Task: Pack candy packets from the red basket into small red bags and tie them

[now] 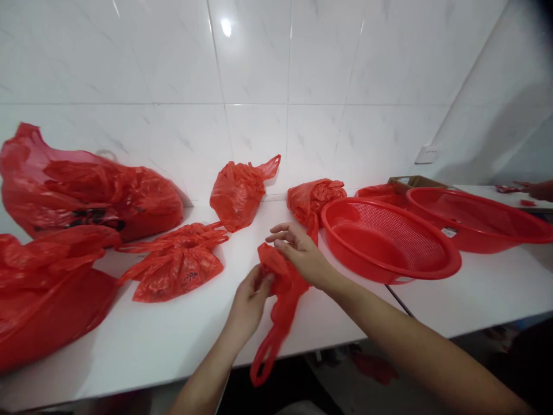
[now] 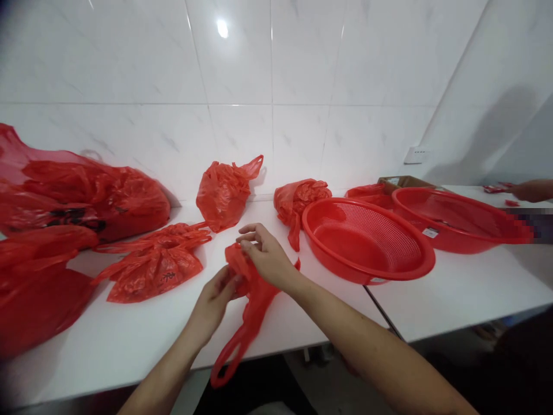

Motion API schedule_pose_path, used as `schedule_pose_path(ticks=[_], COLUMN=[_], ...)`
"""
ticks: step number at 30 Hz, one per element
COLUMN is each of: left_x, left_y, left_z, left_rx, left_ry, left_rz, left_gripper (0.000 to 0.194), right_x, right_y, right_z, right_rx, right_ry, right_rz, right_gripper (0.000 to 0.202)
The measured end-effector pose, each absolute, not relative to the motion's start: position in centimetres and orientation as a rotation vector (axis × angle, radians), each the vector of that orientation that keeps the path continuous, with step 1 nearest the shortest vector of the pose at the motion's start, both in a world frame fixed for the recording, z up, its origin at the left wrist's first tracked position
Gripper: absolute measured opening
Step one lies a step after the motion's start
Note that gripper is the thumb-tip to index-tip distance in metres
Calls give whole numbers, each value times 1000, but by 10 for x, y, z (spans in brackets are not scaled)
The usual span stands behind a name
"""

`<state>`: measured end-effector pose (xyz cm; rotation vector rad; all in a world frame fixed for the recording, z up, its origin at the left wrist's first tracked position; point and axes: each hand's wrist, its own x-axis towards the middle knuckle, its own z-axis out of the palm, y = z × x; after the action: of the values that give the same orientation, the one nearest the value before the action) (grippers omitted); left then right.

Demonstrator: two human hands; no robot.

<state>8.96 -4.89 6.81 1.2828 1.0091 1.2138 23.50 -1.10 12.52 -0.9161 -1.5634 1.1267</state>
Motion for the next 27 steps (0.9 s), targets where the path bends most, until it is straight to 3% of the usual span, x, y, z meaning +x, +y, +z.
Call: schedule_pose_path(ticks=[4, 7, 10, 13, 18, 21, 24, 27], left_x=[77, 66, 44, 10, -16, 8, 43, 62], left_y=[-42, -47, -51, -50, -55, -71, -81, -71], left_z=[68, 68, 63, 52, 48, 58, 57, 38], left_rx=[700, 511, 421, 475, 1074, 1828, 2430, 2571], left_ry=[869, 818, 934, 1067, 1495, 1688, 1610, 1726], left_rz=[1296, 1328, 1344, 1352, 1524, 1668, 1322, 830], left_gripper=[24, 17, 15, 24, 35, 27, 14, 36], right_x=[228, 234, 255, 286, 307, 295, 279, 271], right_y=[-28, -32, -24, -10, 1, -1, -4, -9], right_z=[96, 70, 52, 48, 57, 62, 64, 66], right_rx=[-919, -1072, -1346, -1512, -1448, -1393, -1279, -1222], right_ry=[-1773, -2123, -2327, -2244, -2045, -1938, -1852, -1793], right_rz=[658, 328, 369, 512, 655, 755, 850, 995], right_gripper=[20, 35, 48, 44, 42, 41, 38, 40])
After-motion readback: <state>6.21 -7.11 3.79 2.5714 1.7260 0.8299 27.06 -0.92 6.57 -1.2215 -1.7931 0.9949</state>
